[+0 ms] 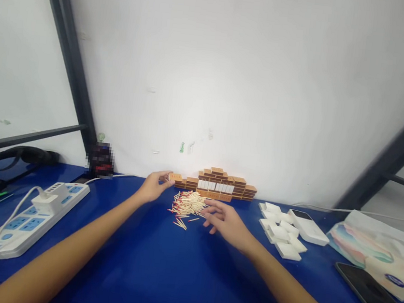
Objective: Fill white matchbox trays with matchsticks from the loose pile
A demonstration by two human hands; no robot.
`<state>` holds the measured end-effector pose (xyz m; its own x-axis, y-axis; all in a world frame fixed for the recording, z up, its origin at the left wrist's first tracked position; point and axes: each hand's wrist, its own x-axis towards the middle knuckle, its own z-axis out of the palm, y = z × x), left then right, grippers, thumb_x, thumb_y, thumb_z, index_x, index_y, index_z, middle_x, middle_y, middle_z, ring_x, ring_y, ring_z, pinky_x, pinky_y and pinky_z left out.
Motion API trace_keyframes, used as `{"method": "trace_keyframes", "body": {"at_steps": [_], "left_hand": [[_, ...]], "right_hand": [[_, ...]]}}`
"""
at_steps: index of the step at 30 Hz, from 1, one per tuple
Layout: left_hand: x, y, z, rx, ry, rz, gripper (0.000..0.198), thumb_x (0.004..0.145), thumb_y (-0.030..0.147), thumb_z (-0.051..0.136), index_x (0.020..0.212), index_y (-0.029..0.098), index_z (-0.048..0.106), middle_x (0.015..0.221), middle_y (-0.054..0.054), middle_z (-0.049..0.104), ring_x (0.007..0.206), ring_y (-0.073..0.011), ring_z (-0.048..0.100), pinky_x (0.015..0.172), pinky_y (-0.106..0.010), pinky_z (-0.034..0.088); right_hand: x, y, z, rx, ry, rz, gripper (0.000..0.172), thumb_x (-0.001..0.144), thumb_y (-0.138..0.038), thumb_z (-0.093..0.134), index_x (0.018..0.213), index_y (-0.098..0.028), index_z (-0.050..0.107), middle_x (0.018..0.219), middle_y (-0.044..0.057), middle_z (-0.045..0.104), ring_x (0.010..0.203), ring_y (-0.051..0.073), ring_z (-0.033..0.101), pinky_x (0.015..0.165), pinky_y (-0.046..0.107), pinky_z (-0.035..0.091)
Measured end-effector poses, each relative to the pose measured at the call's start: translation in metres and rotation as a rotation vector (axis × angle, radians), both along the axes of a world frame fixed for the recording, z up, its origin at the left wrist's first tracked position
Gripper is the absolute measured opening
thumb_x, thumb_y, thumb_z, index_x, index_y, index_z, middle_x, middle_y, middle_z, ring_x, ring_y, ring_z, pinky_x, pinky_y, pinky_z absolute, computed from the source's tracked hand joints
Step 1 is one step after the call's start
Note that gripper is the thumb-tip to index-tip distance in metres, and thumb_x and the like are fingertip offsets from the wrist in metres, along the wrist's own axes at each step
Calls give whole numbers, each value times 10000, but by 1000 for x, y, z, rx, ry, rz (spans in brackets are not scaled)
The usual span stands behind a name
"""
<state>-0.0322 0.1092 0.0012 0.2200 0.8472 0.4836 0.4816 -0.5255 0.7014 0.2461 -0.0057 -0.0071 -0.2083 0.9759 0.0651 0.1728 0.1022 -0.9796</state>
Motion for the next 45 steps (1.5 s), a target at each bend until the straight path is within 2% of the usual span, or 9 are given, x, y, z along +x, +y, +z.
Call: {"method": "trace_keyframes", "body": {"at_steps": [4,8,11,20,24,31,39,43,45], "left_hand": [[-6,42,-9,-4,7,70,523,782,528,734,1127,135,743,841,-60,745,800,-230,683,789,-354,542],[3,50,-28,-16,36,59,474,800,526,710,1084,148,751,837,-51,751,783,-220,679,750,-323,526],[7,49,-34,-10,68,69,414,824,500,689,1060,168,762,809,-33,743,760,-210,670,728,-303,496],[13,55,-21,-7,123,102,436,800,529,712,1050,180,788,637,17,664,603,-171,583,580,-260,374],[14,55,-21,8,98,181,473,756,542,761,1051,174,788,570,34,605,557,-160,541,570,-267,362],[17,54,-26,-17,53,168,298,780,416,762,953,174,782,823,-47,763,741,-193,679,707,-295,517],[20,52,-23,-19,42,177,272,794,363,737,984,169,755,915,-69,782,811,-204,712,784,-314,558],[18,35,-16,-29,63,212,392,831,483,701,1046,158,744,1012,-99,780,769,-217,704,743,-340,544],[16,17,-11,-9,83,185,363,835,485,701,1033,185,754,1026,-75,778,787,-211,697,760,-331,530]], "right_hand": [[28,15,-8,-29,-50,-56,280,838,-244,653,1092,-130,679,882,70,709,654,133,650,523,241,533],[32,16,-12,-19,-58,-36,245,816,-269,657,1027,-147,683,853,46,700,630,121,633,510,233,519],[26,12,-11,-1,-58,28,263,820,-323,672,1019,-151,680,862,46,701,647,124,640,522,235,523],[17,7,-10,47,-76,46,305,852,-427,686,975,-148,675,841,52,698,629,120,627,511,229,515],[17,5,-9,44,-88,46,287,865,-421,678,965,-152,670,850,54,700,626,117,625,511,227,516],[16,4,-11,49,-114,52,299,873,-438,678,967,-153,672,852,60,700,630,122,629,510,228,521],[17,7,-14,58,-153,42,309,870,-445,674,960,-149,678,834,55,694,622,120,626,493,219,512],[28,13,-10,80,-145,32,289,876,-422,668,974,-150,684,846,63,710,630,123,642,509,220,529],[39,21,-8,98,-138,-23,296,864,-419,678,987,-151,690,845,68,719,612,124,640,500,221,527]]}}
